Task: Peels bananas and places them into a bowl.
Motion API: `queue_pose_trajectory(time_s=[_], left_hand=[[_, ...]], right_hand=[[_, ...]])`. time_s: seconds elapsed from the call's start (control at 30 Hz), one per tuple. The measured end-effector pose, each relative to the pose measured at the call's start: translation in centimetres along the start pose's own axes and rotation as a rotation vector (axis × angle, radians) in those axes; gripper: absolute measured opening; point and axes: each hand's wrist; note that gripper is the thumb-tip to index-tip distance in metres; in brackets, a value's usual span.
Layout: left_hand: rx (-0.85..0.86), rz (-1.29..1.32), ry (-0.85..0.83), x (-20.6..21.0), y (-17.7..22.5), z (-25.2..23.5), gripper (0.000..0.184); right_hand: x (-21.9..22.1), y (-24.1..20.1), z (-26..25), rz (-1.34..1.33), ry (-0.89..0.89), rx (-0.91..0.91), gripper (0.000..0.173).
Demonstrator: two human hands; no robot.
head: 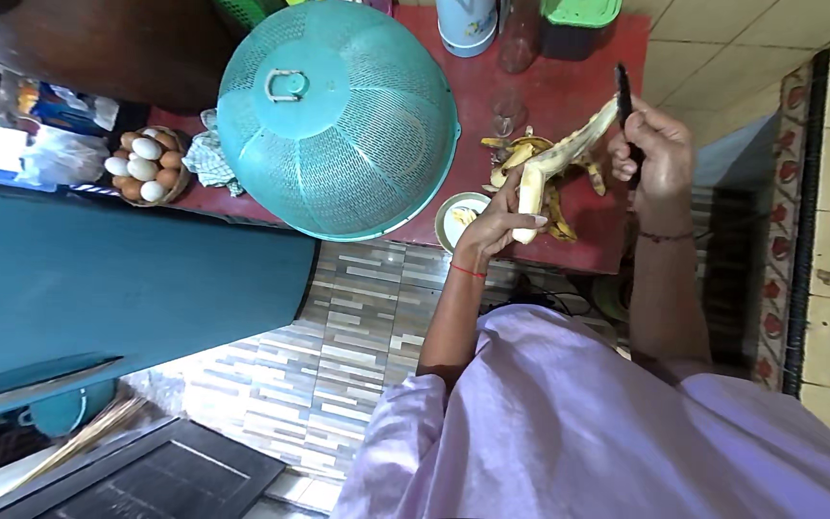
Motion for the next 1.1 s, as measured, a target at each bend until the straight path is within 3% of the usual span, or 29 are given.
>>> queue_pose_trajectory(time_s=[0.17, 0.3, 0.43, 0.53, 0.7, 0.93, 1.1], left_hand=[[0.014, 0.068, 0.015, -0.3, 0.2, 0.5, 0.091], [0.032, 0.141, 0.096, -0.5, 0.3, 0.7, 0.066], [0.034, 0.107, 0.328, -0.3, 0.4, 0.4, 0.044], [0.006, 0.125, 0.566, -0.3, 0.1, -0.1, 0.036], [0.030, 0.246, 0.718, -1.7, -1.0, -0.8, 0.031], [0.128, 0.271, 0.777, -2.5, -0.3, -1.3, 0.032], [0.224, 0.287, 0.642, -1.9, 1.5, -0.9, 0.043]], right_hand=[[0.4, 0.5, -1.4, -0.101, 0.051, 0.015, 0.036], [0.0, 1.8, -2.3, -0.189, 0.087, 0.044, 0.034], [-0.5, 3.1, -2.5, -0.302, 0.079, 0.104, 0.028], [1.2, 0.5, 0.3, -0.234, 0.012, 0.153, 0.025], [1.4, -3.1, 3.1, -0.214, -0.145, -0.018, 0.031], [1.1, -6.4, 4.3, -0.152, -0.183, -0.147, 0.028], [1.0, -2.6, 0.6, -0.209, -0.142, -0.020, 0.034]])
Point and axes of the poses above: each hand's wrist, its own z-axis away from the middle knuckle, its own x-axis out of the palm, y = z × x, and after that the axes turned 13 degrees about -z, right-handed
